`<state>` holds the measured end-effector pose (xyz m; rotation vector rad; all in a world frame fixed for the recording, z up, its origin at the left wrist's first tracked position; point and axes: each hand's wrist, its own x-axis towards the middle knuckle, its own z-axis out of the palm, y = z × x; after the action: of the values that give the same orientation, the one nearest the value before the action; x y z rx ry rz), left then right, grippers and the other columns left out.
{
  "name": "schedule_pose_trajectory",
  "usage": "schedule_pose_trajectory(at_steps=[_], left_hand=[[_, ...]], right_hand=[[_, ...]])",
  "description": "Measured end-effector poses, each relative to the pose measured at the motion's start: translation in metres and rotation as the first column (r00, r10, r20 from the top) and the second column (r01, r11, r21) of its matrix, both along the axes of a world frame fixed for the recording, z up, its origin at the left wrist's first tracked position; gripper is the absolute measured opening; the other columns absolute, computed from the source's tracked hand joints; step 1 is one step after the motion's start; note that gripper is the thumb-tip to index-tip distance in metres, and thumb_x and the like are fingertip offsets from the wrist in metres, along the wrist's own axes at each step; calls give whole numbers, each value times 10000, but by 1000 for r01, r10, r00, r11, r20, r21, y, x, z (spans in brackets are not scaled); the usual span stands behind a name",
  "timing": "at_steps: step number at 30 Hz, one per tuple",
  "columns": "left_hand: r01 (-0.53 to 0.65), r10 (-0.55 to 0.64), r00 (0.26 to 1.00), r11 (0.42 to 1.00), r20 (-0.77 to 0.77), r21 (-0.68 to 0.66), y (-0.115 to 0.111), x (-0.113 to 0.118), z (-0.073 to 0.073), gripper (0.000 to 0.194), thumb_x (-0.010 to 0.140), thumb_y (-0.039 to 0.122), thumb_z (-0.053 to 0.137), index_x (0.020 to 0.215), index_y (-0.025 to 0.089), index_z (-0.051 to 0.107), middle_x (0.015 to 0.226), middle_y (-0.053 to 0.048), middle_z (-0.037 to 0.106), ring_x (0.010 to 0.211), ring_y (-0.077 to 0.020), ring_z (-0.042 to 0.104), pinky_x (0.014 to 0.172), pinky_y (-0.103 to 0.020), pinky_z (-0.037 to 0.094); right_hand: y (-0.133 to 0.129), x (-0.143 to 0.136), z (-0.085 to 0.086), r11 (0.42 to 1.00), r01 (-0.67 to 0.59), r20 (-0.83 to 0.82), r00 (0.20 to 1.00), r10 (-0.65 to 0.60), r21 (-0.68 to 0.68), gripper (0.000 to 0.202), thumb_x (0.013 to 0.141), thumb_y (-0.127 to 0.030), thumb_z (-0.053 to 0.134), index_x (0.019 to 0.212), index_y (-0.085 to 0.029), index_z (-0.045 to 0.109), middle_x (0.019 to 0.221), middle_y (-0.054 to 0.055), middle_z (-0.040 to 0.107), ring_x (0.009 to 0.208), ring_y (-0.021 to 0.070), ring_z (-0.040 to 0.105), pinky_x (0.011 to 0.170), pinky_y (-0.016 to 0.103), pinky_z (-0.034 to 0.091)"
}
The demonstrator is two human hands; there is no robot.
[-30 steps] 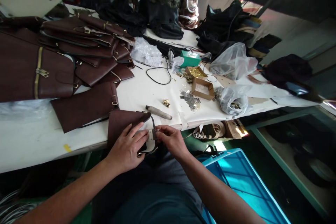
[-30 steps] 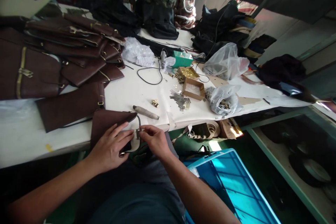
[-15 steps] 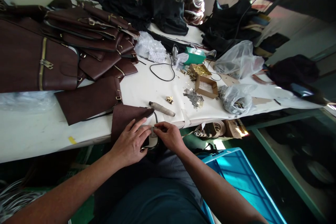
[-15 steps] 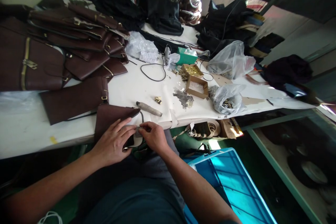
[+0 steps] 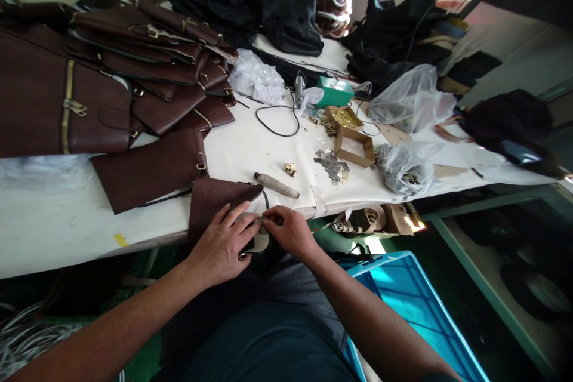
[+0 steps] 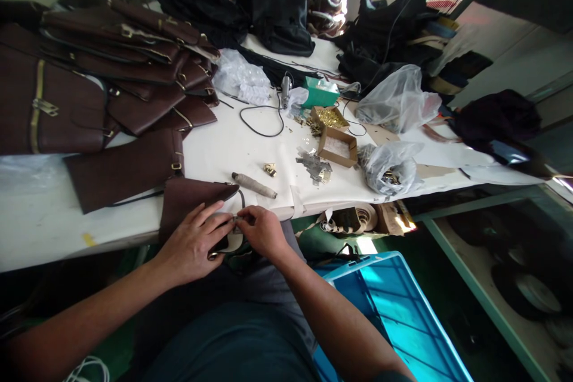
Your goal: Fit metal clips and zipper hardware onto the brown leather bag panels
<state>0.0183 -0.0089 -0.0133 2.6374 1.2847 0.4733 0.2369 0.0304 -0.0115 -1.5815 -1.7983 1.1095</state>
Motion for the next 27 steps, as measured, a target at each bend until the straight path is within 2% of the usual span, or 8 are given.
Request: schedule_pose_trajectory(at_steps=[5,8,13,15,17,20,24,27], left_hand=[[9,-9,1000,1000,1,10,0,-1,-2,620,853,316,754,1459,220,666,1521,-94,656,1571,-380,392,1323,-617,271],[23,-23,1000,1000,-7,9,-1,-3,-4,621,875,329,744,1480,225,647,1549,-84,642,1581,-376,377,1321,-625,258],[42,-41,998,999,-41,12,0,-3,-5,567,896,349,723,1449,235,672,1589,-72,612,1599,-381,347,1306,-640,258],[47,-47,998,999,-46,11,0,-2,-4,554,895,351,723,1437,246,680,1608,-70,592,1602,-385,342,1298,-652,258],[47,-47,998,999,-41,8,0,-2,-3,554,887,352,730,1430,254,683,1616,-66,585,1598,-388,350,1294,-660,258],[46,-46,998,999,-42,-1,1,-1,0,558,876,348,738,1423,257,686,1598,-65,604,1586,-389,368,1289,-661,262],[48,-48,997,999,-57,1,2,0,2,558,877,369,740,1421,254,687,1589,-81,610,1572,-400,384,1284,-658,271],[46,-46,997,999,-64,7,2,1,2,566,871,371,747,1420,250,688,1581,-86,615,1571,-402,382,1289,-648,271]], right_hand=[[-2,-2,-1,999,7,59,998,-9,45,181,891,-248,739,1067,-233,776,839,-3,740,733,164,639,700,275,472],[-1,-1,-4,999,3,61,998,-6,53,142,892,-246,743,1029,-233,778,830,-3,733,737,165,639,693,273,471],[8,10,3,993,-101,78,992,96,63,115,890,-229,757,993,-231,808,865,10,755,766,172,665,729,285,496],[17,16,13,986,-101,85,992,90,134,128,901,-253,763,1017,-236,815,904,17,760,784,173,680,754,290,515],[32,19,23,964,-45,109,994,17,260,161,928,-287,752,1070,-238,812,979,35,760,833,182,698,801,298,536],[61,16,31,910,-36,235,970,-68,412,256,962,-351,746,1188,-237,790,1179,81,747,1043,229,710,956,327,533],[94,4,22,926,-219,475,878,50,307,375,972,-406,756,1303,-230,748,1248,108,739,1176,282,681,995,351,520],[101,3,17,935,-249,480,871,103,252,355,997,-353,710,1329,-231,733,1237,110,743,1156,282,681,985,358,510]])
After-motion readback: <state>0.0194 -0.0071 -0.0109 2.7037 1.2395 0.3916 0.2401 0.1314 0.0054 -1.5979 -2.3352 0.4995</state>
